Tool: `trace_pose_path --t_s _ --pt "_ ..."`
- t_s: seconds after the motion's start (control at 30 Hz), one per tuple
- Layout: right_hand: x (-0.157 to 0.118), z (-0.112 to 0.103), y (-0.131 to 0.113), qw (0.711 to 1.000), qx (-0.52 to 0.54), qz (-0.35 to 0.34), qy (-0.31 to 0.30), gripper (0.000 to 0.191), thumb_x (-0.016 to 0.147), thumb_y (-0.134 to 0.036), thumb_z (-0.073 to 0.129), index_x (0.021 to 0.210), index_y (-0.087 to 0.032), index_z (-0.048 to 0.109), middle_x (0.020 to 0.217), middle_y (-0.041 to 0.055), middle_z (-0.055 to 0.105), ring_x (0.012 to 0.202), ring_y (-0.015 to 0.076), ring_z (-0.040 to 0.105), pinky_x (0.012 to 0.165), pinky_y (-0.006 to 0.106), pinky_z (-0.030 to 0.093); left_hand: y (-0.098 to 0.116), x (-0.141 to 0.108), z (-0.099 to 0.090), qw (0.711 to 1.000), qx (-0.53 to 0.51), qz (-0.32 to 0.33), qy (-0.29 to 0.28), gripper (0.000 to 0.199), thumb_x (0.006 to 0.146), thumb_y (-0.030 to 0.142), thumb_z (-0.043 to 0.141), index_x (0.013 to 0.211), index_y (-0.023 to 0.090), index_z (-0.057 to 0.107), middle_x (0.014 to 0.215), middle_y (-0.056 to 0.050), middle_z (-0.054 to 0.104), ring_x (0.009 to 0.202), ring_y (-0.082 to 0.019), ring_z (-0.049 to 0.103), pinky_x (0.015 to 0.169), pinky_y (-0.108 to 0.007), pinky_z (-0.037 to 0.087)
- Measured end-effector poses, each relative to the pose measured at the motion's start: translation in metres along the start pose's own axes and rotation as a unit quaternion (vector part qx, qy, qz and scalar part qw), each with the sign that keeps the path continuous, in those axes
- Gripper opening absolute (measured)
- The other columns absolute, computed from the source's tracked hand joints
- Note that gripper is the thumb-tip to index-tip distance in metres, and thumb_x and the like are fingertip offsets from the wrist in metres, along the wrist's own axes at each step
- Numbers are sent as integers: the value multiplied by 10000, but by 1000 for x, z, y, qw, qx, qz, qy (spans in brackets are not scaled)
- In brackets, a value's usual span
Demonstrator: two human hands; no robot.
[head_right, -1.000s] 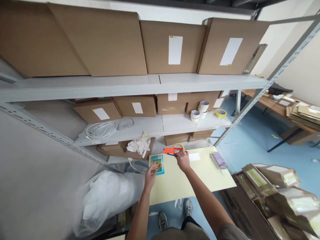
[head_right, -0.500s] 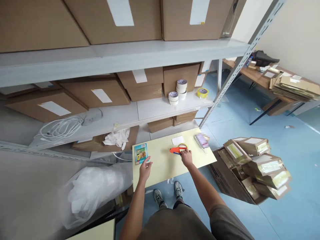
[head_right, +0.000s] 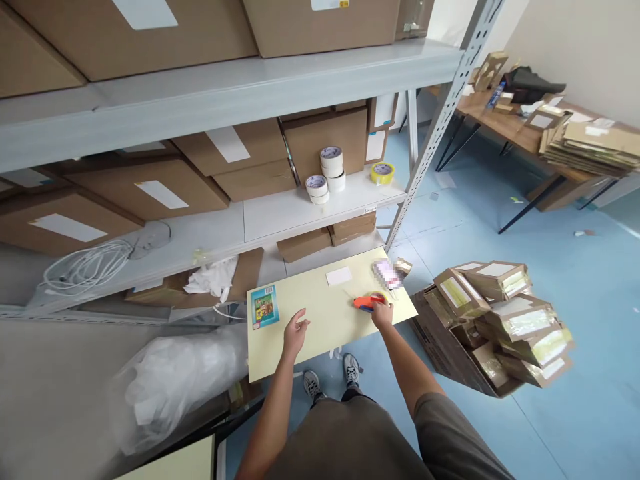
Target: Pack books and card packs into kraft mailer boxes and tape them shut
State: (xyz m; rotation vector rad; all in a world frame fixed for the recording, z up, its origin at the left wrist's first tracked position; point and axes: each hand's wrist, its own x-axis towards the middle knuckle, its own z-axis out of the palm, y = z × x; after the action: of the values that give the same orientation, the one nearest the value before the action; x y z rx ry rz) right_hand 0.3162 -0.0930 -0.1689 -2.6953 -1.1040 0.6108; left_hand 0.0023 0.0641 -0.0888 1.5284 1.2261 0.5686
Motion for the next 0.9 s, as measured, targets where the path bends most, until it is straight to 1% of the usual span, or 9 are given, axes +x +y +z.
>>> trace_pose_path --t_s 0.1,0.2,0.3,0.4,0.53,0.67,0.77,0.83,0.9 --pt "-1 -7 -12 1000 19 3 -1 432 880 -146 567 1260 -223 758 1315 125 746 1364 316 518 1044 420 379 6 4 2 1000 3 7 4 435 915 370 655 1322 224 695 1399 -137 708 991 -216 764 945 -377 587" --pt "-1 -10 -33 996 73 -10 40 445 904 -218 583 1328 -178 714 1349 145 718 1332 322 550 1053 408 427 8 4 -4 1000 8 17 23 424 921 363 640 1314 216 698 1401 -137 709 1025 -211 755 956 -369 587" --pt "1 -10 -61 985 142 -66 73 491 919 -277 572 1382 -144 670 1337 161 714 1276 315 603 1073 408 464 7 0 -18 999 -5 15 52 422 923 370 633 1308 211 702 1400 -141 707 1084 -218 741 913 -346 601" --pt "3 -6 -99 965 212 -134 80 516 933 -335 546 1408 -161 646 1369 166 697 1243 321 641 1056 440 512 3 -8 -42 995 -23 5 100 400 912 349 638 1278 209 716 1366 -138 725 1092 -221 737 910 -350 604" --pt "5 0 -165 940 248 -227 62 536 947 -377 516 1436 -186 623 1420 168 669 1263 335 646 1055 489 537 -9 -24 -89 982 -43 -7 182 357 898 318 657 1230 219 743 1299 -121 758 1070 -226 741 928 -375 606" --pt "-8 12 -246 915 234 -327 23 533 961 -349 487 1460 -206 609 1479 153 639 1338 318 613 1058 487 550 -30 -49 -148 963 -67 -22 261 357 902 304 664 1240 222 747 1296 -113 759 1074 -222 738 924 -373 613" --pt "-32 29 -312 898 215 -384 1 471 968 -324 503 1393 -206 667 1484 149 642 1385 310 589 1116 488 521 -52 -75 -198 944 -79 -41 317 352 880 286 684 1214 199 755 1270 -125 766 1073 -243 742 969 -420 605" --pt "-56 45 -356 882 201 -425 -24 377 971 -310 529 1267 -209 739 1463 149 661 1388 307 595 1156 488 493 -69 -95 -235 931 -87 -46 352 355 865 287 700 1205 202 757 1273 -128 765 1057 -251 749 1009 -451 590" --pt "-83 65 -399 862 183 -469 -56 304 966 -290 555 1158 -213 778 1444 147 678 1384 305 605 1180 491 472 -89 -116 -272 915 -92 -50 389 361 866 303 700 1211 209 751 1300 -130 755 1045 -250 754 1016 -458 586"
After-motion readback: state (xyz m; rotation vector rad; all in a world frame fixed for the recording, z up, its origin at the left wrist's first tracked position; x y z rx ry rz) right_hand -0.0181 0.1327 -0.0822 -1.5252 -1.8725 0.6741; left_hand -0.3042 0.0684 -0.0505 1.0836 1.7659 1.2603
